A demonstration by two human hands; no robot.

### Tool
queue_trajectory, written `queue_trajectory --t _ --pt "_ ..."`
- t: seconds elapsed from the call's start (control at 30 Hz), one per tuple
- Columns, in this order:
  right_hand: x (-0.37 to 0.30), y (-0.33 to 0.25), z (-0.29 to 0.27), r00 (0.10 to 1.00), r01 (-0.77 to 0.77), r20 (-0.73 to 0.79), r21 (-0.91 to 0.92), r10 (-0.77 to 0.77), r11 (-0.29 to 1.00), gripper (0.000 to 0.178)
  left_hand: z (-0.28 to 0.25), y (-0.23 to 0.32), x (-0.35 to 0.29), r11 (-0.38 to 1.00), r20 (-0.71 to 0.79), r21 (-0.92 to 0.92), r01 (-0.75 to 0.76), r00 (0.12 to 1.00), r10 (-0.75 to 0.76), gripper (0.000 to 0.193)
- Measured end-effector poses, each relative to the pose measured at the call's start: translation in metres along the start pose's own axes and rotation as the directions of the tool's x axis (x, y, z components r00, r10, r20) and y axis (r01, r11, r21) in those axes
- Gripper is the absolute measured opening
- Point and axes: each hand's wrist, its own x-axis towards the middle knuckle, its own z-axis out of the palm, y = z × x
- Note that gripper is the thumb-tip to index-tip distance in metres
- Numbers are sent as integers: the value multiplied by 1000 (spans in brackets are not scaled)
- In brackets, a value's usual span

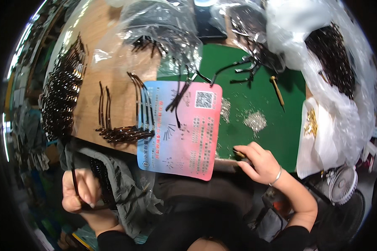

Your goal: The person assembles eyeglasses by inserting small metal screws into the hinge area of the frames using a screwdriver. They repeatedly pick up frames, tighten the screws, and place the finished glasses aside.

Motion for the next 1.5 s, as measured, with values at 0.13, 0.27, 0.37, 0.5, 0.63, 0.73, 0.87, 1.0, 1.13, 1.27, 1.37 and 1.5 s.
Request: queue_trajectory --t 0.13,0.27,0.37,0.5,0.63,0.73,0.87,1.0,1.13,1.27,1.37,1.5 --pt "5 -5 3 1000 -14 -20 -23 13 1000 33 -17 19 -24 843 -192 421 335 941 -278 31" --pt "6 -5 0 1000 -2 -5 -63 2 998 32 1 -2 29 658 -464 644 391 883 -72 15" --pt "-1 -10 2 1000 -12 -3 -81 12 997 32 17 -47 45 136 -134 984 118 984 115 12" --pt "1 -5 8 998 4 -65 -69 -9 998 31 0 -113 50 -466 231 862 -202 973 6 38" --pt "-1 -5 6 996 -50 -80 -61 45 997 28 -11 -72 53 -361 120 923 -133 991 -58 66" --pt "7 -4 13 991 9 -131 -36 -14 999 24 -55 -80 32 -316 188 933 -174 982 12 44" --pt "4 -5 12 991 -26 -134 -49 19 998 22 -69 -74 -2 -328 211 925 -193 977 19 37" --pt "8 -1 12 994 -22 -108 -47 17 999 20 -120 -42 12 -368 220 899 -240 971 -94 41" --pt "9 -10 12 991 -17 -137 -44 11 999 20 -195 -2 66 -412 178 880 -235 969 -172 39" --pt "1 -11 19 983 9 -183 -25 -14 1000 21 -219 -3 57 -434 161 879 -197 980 -120 50" --pt "2 -16 9 972 -196 -119 76 204 978 21 -183 -5 63 -487 -28 873 -42 990 -135 70" --pt "3 11 8 974 -18 -225 -3 17 1000 20 -108 -16 74 -515 -66 855 60 998 7 71"
